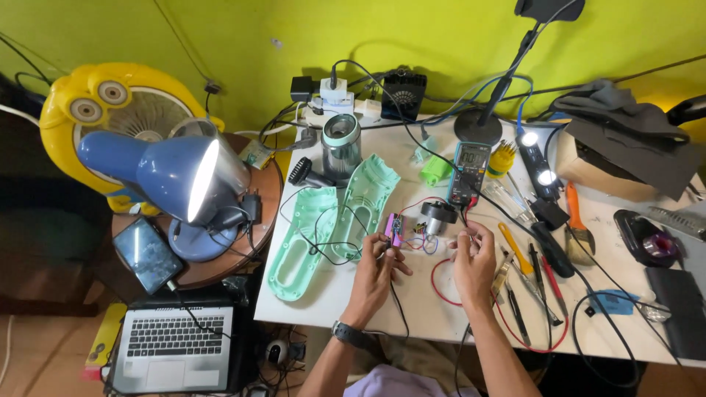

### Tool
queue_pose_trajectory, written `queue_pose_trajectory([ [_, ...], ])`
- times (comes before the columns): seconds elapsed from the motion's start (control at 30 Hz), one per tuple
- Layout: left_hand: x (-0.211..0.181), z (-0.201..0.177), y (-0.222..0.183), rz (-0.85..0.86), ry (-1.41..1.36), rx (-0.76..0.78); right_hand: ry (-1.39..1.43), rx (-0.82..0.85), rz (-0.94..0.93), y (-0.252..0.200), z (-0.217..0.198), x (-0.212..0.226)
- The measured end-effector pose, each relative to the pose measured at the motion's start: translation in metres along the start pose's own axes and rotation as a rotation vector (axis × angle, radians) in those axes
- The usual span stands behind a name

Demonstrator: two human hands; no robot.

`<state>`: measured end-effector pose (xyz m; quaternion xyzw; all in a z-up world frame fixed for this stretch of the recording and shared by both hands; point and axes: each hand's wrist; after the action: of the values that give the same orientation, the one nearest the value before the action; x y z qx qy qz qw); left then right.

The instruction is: Testing a small DC motor with a battery and multimeter probes on a workbench.

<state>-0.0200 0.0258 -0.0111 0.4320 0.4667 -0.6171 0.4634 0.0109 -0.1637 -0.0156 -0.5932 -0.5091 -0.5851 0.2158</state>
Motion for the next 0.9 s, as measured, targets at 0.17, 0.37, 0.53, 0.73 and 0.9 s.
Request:
queue_pose_trajectory([
  [0.17, -0.011, -0.001, -0.004, -0.015, 0.042, -0.019, -0.455, 0.232, -0.176, 0.028, -0.005, -0.002],
  [0.37, -0.013, 0.000, -0.005, -0.012, 0.074, -0.028, -0.658, 0.452, -0.233, 0.062, -0.005, -0.016],
  [0.53, -0.017, -0.001, -0.005, -0.023, 0.187, -0.051, -0.745, 0.544, -0.221, 0.073, 0.003, -0.017],
  [0.73, -0.034, -0.001, -0.008, 0.294, 0.250, -0.265, -0.664, 0.385, -0.335, 0.072, 0.000, -0.005],
  [0.9, -0.044, -0.005, 0.013, 0.305, 0.180, -0.329, -0.432, 0.285, -0.506, 0.083, 0.000, 0.003],
])
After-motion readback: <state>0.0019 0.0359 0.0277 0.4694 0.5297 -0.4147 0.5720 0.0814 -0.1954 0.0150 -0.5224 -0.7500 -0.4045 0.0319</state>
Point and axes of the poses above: each hand's wrist, its own y-axis towards the middle knuckle, its own z-axis out of the palm, x = y × z, and after that the axes turned 14 degrees about -z, right-handed
